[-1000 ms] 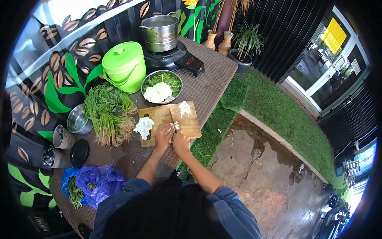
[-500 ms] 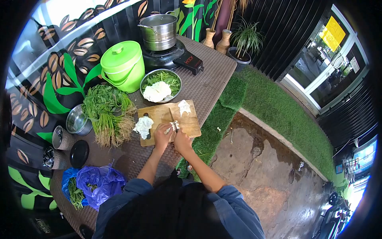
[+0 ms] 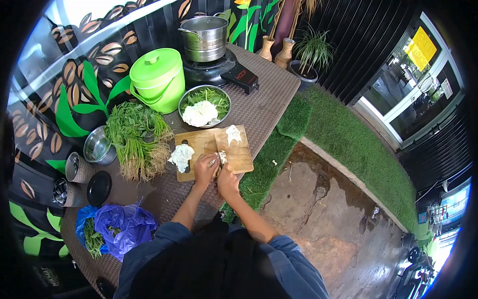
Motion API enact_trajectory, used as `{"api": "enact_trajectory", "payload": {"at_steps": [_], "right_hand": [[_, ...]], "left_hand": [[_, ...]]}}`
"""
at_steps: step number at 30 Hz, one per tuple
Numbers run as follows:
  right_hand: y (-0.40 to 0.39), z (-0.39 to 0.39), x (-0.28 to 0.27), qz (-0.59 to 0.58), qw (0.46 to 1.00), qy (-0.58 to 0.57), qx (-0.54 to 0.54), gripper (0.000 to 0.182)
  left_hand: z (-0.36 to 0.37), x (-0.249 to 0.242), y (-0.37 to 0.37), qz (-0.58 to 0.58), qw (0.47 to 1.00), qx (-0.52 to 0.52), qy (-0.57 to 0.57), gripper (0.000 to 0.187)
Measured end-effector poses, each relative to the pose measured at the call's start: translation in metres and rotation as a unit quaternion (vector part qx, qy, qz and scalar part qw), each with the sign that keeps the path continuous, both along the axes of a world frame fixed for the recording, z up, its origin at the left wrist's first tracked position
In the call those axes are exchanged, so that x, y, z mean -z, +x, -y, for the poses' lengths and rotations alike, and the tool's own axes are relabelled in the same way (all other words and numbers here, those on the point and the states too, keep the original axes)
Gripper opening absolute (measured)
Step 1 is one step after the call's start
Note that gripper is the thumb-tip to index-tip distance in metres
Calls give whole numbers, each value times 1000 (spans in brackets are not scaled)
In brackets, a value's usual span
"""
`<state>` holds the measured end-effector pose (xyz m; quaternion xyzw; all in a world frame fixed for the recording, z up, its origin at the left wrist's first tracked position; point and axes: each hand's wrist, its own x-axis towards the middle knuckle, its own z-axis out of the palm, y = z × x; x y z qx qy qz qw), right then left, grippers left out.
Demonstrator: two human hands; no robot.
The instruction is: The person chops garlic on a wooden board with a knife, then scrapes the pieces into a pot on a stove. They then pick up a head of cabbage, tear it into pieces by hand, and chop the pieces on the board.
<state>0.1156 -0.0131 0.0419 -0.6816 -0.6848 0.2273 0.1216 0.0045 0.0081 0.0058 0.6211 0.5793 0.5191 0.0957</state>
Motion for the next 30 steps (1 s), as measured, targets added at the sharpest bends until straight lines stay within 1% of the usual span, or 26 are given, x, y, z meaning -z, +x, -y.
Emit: {"api": "enact_trajectory", "payload": {"at_steps": [2, 4, 8, 9, 11, 15, 18, 20, 24, 27, 29, 30], "right_hand": [[-1, -7, -1, -9, 1000, 1, 12, 38], [2, -18, -3, -25, 999, -21, -20, 36], [7, -1, -7, 0, 999, 17, -31, 33], [5, 2, 0, 2, 999, 16, -31, 33], [-3, 3, 17, 26, 998, 59, 15, 33], [-2, -6, 5, -9, 998, 65, 1, 32], [2, -9, -1, -11, 998, 50, -27, 32], [3, 0, -7, -36, 999, -16, -2, 35], [-2, 9, -8, -35, 999, -1, 15, 35], [-5, 11, -2, -48, 999, -12, 19, 34], [-5, 10, 6, 13, 997, 80, 6, 27], [-6, 11, 8, 13, 997, 81, 8, 27]], "left_hand": [[1, -3, 0, 16, 1000, 2, 0, 13], [4, -3, -1, 7, 1000, 3, -8, 13], [0, 2, -2, -5, 1000, -2, -12, 13], [0, 1, -1, -4, 1000, -2, -12, 13], [1, 0, -1, 3, 1000, 1, -1, 13], [2, -2, 0, 6, 1000, 3, -3, 13], [1, 0, -2, 6, 1000, 2, -6, 14], [1, 3, -3, -1, 1000, 5, -6, 14], [0, -1, -1, -3, 1000, 6, 0, 13], [2, -1, -1, -4, 1000, 8, 7, 14], [2, 0, -2, -8, 1000, 7, 9, 14], [2, 0, -2, -9, 1000, 9, 10, 14]]}}
